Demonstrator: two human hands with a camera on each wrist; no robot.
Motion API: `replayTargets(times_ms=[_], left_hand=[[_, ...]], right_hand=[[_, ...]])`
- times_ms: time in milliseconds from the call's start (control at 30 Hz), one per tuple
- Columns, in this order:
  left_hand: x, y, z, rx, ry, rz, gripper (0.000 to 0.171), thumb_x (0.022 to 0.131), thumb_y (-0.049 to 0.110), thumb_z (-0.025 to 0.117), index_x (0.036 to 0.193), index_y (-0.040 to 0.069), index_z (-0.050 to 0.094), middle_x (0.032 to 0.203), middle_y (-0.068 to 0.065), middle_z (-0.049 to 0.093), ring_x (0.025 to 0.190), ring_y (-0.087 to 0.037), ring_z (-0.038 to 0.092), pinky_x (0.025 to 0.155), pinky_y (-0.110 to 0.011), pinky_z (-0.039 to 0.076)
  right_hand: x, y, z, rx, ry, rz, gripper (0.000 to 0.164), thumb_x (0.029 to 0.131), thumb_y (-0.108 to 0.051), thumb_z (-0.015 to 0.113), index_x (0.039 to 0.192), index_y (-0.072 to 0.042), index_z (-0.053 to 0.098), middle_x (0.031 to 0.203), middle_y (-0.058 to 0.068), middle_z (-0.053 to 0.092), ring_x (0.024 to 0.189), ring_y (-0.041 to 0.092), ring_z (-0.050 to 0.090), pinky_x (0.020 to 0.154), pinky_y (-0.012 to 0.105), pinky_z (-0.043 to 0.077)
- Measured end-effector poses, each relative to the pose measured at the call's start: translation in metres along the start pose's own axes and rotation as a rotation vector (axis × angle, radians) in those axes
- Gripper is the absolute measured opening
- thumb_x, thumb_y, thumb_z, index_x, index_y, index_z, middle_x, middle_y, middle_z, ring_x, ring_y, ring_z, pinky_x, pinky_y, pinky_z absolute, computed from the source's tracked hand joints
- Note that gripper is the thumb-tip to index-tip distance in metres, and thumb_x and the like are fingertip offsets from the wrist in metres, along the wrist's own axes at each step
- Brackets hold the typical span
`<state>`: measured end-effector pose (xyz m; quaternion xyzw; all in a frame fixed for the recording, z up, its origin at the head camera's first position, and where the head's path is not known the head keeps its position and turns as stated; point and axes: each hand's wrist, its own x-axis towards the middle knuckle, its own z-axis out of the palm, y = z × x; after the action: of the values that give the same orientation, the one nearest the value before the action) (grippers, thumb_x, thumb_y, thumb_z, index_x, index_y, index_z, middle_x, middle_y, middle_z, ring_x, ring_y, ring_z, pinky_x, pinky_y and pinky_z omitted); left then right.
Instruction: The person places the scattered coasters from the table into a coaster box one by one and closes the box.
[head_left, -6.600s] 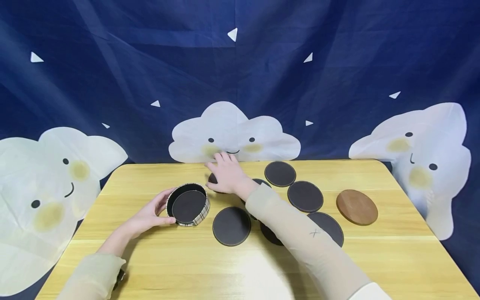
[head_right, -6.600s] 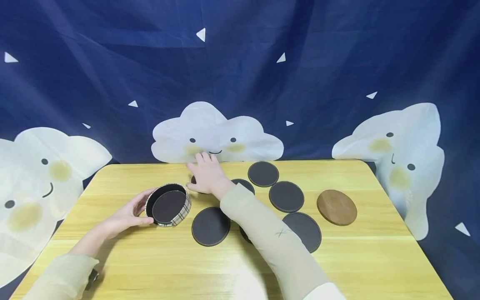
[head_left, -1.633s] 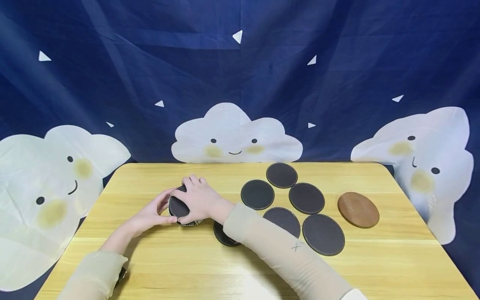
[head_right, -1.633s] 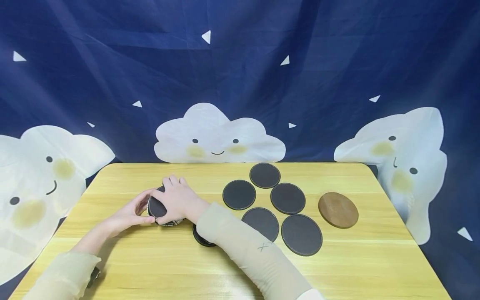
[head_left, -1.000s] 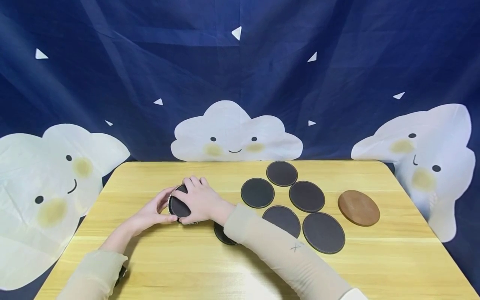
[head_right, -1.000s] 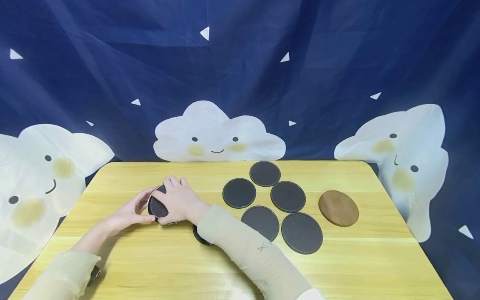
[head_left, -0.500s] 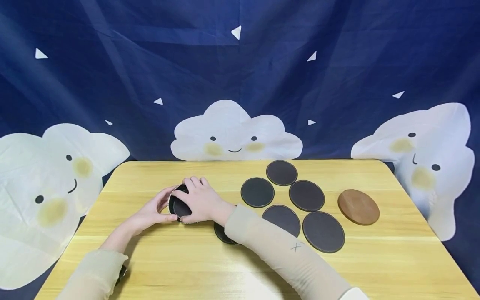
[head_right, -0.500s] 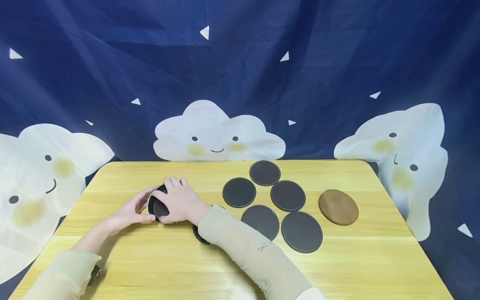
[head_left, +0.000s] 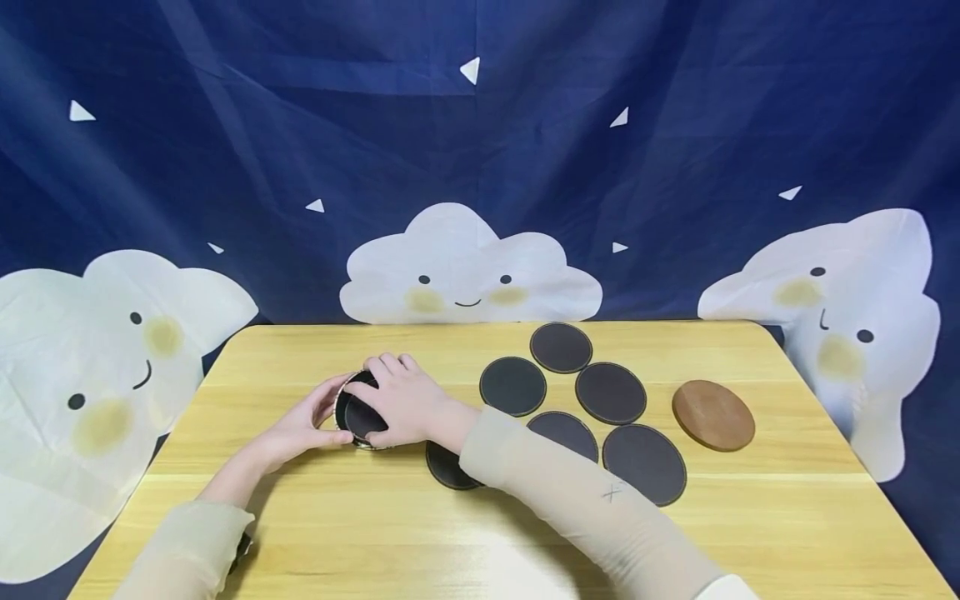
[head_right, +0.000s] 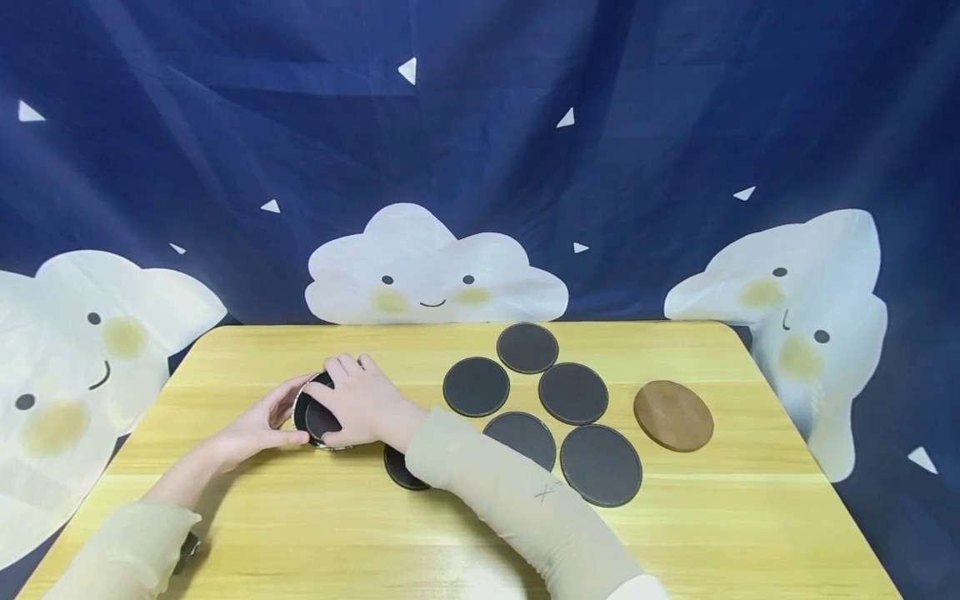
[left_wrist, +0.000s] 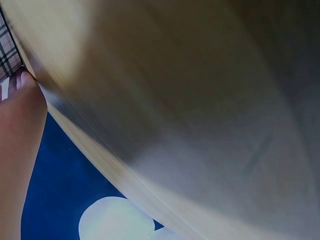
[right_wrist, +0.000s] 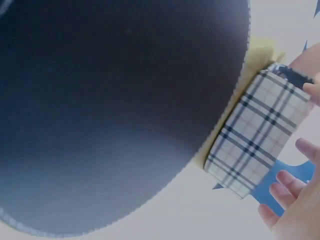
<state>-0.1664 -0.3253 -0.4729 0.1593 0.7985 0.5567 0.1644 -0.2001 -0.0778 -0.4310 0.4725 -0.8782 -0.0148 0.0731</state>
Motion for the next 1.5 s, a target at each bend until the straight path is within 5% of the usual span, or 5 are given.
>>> replayTargets(times_ms=[567, 1000, 1500], left_hand=[[0.001, -0.003, 0.001, -0.006, 0.007, 0.029, 0.096, 0.09, 0.004, 0.082, 0.166, 0.0, 0.023, 0.158, -0.036, 0.038, 0.128, 0.017, 0.049, 0.107, 0.001, 0.032], [0.001, -0.002, 0.001, -0.003, 0.014, 0.011, 0.096, 0.09, 0.006, 0.083, 0.166, 0.001, 0.024, 0.16, -0.035, 0.037, 0.13, 0.018, 0.045, 0.107, 0.002, 0.031], [0.003, -0.005, 0.001, 0.015, 0.026, 0.037, 0.098, 0.088, 0.004, 0.085, 0.165, -0.001, 0.025, 0.161, -0.036, 0.035, 0.131, 0.02, 0.042, 0.109, 0.003, 0.03]], right_hand=[[-0.041, 0.0, -0.023, -0.113, 0.023, -0.129, 0.077, 0.087, -0.068, 0.067, 0.153, -0.032, 0.051, 0.15, 0.004, 0.05, 0.139, 0.023, 0.046, 0.113, 0.037, 0.042], [-0.077, 0.008, -0.02, -0.089, -0.004, -0.19, 0.078, 0.089, -0.067, 0.068, 0.155, -0.03, 0.05, 0.155, 0.007, 0.048, 0.145, 0.025, 0.044, 0.12, 0.042, 0.04], [-0.111, 0.019, 0.001, -0.126, -0.018, -0.235, 0.073, 0.087, -0.067, 0.066, 0.151, -0.033, 0.054, 0.141, 0.001, 0.057, 0.13, 0.021, 0.051, 0.109, 0.037, 0.045]])
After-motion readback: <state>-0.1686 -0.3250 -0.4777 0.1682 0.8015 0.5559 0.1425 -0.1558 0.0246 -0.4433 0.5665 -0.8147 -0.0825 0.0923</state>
